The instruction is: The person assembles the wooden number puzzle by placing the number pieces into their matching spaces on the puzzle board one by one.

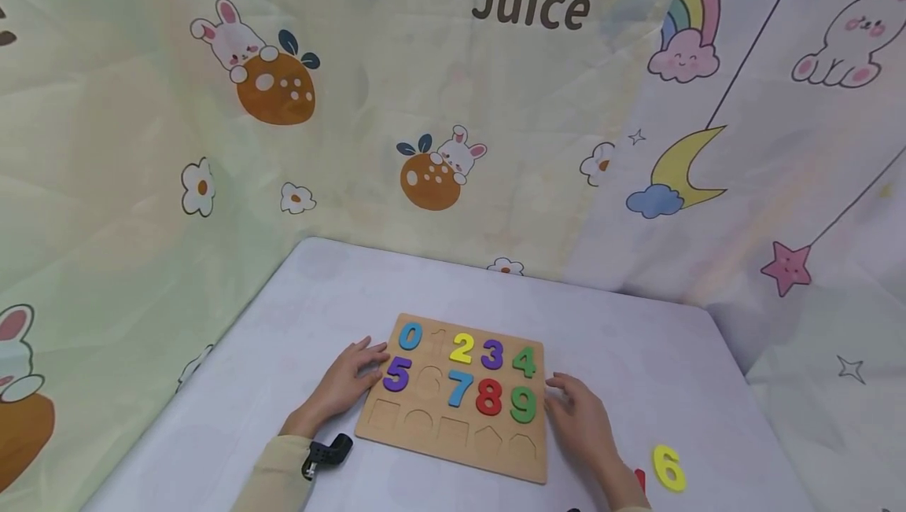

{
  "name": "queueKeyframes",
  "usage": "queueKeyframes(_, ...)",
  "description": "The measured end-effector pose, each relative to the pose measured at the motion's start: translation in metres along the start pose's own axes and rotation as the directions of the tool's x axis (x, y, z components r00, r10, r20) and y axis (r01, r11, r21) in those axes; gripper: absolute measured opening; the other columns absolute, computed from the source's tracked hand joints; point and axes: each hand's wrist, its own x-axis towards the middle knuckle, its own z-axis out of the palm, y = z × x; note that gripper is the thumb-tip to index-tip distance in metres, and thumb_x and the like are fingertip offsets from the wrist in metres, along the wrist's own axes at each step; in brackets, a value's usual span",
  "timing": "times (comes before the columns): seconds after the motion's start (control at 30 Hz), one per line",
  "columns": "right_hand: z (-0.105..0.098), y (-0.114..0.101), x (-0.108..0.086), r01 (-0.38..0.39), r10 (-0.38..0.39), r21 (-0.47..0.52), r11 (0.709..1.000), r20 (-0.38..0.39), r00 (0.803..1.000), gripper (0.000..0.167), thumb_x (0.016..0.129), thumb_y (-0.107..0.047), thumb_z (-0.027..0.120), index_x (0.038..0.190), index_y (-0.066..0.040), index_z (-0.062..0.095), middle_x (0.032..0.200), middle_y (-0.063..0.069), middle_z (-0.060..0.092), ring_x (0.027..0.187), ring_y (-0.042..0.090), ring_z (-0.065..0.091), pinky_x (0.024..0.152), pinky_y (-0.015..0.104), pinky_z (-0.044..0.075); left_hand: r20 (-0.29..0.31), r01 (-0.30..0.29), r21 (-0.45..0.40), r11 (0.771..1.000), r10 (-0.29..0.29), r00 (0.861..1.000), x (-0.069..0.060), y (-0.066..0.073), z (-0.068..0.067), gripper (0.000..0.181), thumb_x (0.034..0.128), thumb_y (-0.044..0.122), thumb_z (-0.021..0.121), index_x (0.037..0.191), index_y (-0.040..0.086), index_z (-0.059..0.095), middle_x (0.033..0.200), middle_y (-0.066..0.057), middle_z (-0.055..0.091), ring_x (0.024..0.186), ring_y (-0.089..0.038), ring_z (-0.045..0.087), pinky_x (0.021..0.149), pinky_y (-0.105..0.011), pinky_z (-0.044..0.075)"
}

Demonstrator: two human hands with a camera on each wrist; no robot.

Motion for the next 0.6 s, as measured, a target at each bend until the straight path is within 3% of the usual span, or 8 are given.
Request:
queueKeyframes(0.2, -0.008, 0.004, -0.011, -0.038, 0.039, -0.028, 0.999, 0.053, 0.998, 0.028, 0.085, -0.007, 0.072, 0.112, -0.008, 0.066, 0.124, 0.018, 0.064, 0.119, 0.04, 0.057, 0.1, 0.057, 0.047, -0.004, 0.006, 0.0, 1.0, -0.006, 1.0, -0.001, 0.001, 0.0, 0.031, 0.0909, 0.013, 0.069, 0.122, 0.012, 0.068, 0.141, -0.001, 0.056, 0.144, -0.031, 0.031, 0.12, -0.052, 0.02)
queueKeyframes(0.37, -0.015, 0.011, -0.021, -0.052, 0.056, -0.071, 0.996, 0.063, 0.996, 0.029, 0.085, -0.009, 0.073, 0.112, -0.007, 0.066, 0.123, 0.019, 0.064, 0.119, 0.041, 0.056, 0.1, 0.058, 0.046, 0.001, 0.017, -0.001, 1.0, -0.017, 1.0, -0.002, 0.001, 0.0, 0.031, 0.0912, 0.014, 0.069, 0.122, 0.012, 0.068, 0.141, -0.001, 0.055, 0.144, -0.031, 0.031, 0.12, -0.053, 0.02)
queueKeyframes(0.6, -0.026, 0.02, -0.032, -0.17, 0.184, -0.102, 0.98, 0.137, 0.973, 0.033, 0.087, -0.012, 0.071, 0.118, -0.006, 0.064, 0.129, 0.022, 0.059, 0.124, 0.044, 0.05, 0.102, 0.062, 0.042, 0.004, 0.021, -0.011, 1.0, -0.021, 1.0, -0.001, 0.001, -0.001, 0.031, 0.0908, 0.013, 0.069, 0.121, 0.013, 0.069, 0.141, 0.0, 0.056, 0.144, -0.032, 0.029, 0.119, -0.055, 0.02)
